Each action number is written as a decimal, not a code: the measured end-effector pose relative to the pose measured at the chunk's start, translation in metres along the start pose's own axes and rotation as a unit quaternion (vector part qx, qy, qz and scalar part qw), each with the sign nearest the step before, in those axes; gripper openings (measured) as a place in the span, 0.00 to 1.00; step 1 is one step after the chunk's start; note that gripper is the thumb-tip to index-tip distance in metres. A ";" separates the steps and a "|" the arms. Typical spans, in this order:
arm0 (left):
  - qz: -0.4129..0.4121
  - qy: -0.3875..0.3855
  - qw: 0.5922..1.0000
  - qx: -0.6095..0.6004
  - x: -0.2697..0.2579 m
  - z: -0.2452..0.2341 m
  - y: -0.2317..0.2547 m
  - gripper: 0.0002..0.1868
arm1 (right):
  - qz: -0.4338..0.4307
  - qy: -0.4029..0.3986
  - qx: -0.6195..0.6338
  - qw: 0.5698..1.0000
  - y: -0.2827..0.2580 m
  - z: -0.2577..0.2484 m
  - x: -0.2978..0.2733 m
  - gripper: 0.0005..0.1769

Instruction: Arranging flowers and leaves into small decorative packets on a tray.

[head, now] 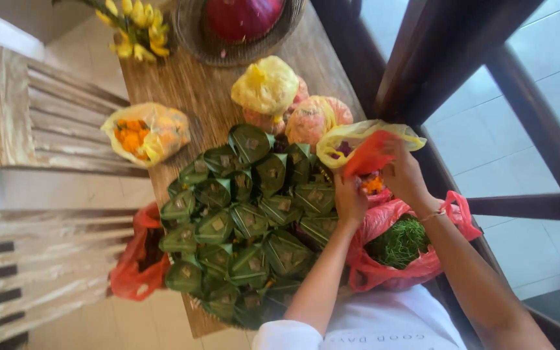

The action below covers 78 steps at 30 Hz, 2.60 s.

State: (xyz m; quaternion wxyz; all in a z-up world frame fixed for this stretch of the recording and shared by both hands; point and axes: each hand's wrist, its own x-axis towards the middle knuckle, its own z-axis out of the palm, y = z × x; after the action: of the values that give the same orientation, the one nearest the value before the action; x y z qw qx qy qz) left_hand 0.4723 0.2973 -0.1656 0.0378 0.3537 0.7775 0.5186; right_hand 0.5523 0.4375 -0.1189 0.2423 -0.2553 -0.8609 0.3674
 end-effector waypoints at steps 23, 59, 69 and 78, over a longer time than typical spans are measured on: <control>-0.134 -0.189 0.938 0.256 0.047 -0.060 0.081 0.36 | 0.132 -0.127 -0.116 0.976 0.047 0.024 -0.014 0.17; -0.207 -0.231 0.863 -0.400 0.025 -0.092 0.079 0.10 | 0.161 0.025 0.310 0.937 -0.152 -0.069 -0.065 0.21; -0.224 -0.277 0.836 -0.418 -0.003 -0.128 0.066 0.08 | 0.202 0.082 0.334 0.917 -0.153 -0.025 -0.114 0.13; -0.219 -0.323 0.830 -0.398 -0.013 -0.145 0.069 0.11 | 0.189 0.133 0.375 0.898 -0.169 -0.017 -0.137 0.16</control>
State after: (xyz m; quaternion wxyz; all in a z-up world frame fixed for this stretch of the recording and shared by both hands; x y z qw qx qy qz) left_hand 0.4560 0.1915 -0.0456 0.5371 0.2752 0.5040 0.6178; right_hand 0.6212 0.2596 -0.0121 0.3584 -0.3496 -0.5545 0.6647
